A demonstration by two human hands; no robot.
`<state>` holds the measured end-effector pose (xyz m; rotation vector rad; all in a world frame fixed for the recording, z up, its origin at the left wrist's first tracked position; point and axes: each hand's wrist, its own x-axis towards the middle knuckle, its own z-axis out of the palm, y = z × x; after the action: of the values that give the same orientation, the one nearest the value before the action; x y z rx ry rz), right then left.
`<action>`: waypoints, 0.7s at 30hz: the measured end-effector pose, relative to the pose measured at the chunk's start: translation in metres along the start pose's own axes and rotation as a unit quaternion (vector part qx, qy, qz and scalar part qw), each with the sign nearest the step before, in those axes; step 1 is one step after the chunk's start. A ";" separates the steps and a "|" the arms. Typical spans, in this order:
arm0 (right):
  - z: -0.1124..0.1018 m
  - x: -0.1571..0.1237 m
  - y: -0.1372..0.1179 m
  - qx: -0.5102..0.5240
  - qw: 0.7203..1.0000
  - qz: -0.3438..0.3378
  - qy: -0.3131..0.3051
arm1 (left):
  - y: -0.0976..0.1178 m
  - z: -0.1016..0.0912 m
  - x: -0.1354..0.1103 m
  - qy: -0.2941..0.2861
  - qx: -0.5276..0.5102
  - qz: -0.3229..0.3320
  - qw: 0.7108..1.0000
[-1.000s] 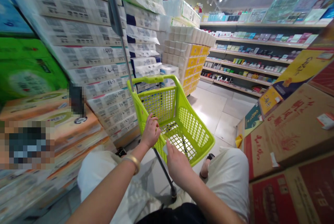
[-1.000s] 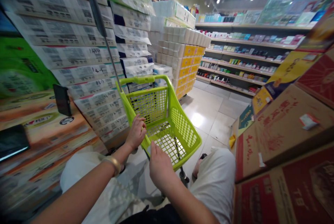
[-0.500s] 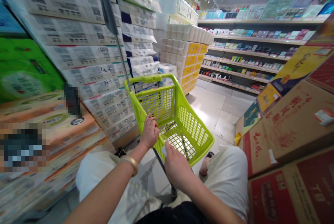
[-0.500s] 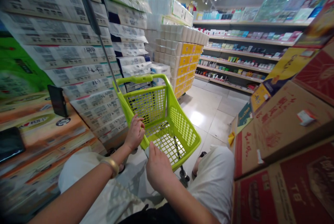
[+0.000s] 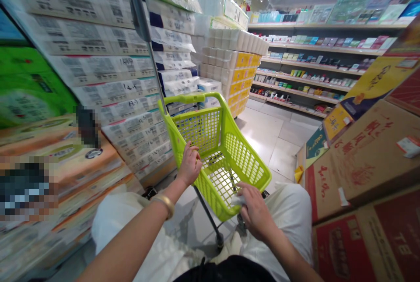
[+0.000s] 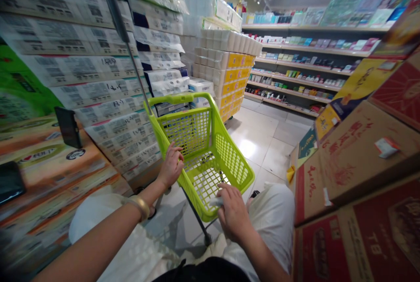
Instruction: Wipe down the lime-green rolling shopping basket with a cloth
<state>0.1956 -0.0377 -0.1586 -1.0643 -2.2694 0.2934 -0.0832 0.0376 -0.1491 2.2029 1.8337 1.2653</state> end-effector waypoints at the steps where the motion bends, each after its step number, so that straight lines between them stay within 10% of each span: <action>1: 0.000 0.002 0.011 -0.011 1.000 0.005 0.020 | -0.001 0.000 0.002 -0.001 0.003 0.003 1.000; 5: 0.004 0.008 0.022 -0.028 0.996 0.025 0.078 | -0.007 -0.002 0.009 -0.012 0.018 0.015 1.000; 13: 0.024 0.010 -0.046 0.041 0.996 -0.071 0.027 | -0.008 -0.015 0.021 -0.059 0.092 -0.012 0.994; 16: 0.021 0.010 -0.028 0.023 0.996 -0.074 0.039 | 0.009 -0.021 0.006 -0.025 0.081 0.004 0.996; 21: 0.016 0.014 0.012 -0.040 0.992 0.010 0.123 | 0.059 -0.019 -0.045 -0.125 0.011 0.122 0.985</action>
<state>0.1868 -0.0182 -0.1704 -1.1003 -2.0654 0.0750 -0.0451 -0.0271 -0.1327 2.5256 1.5325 0.9432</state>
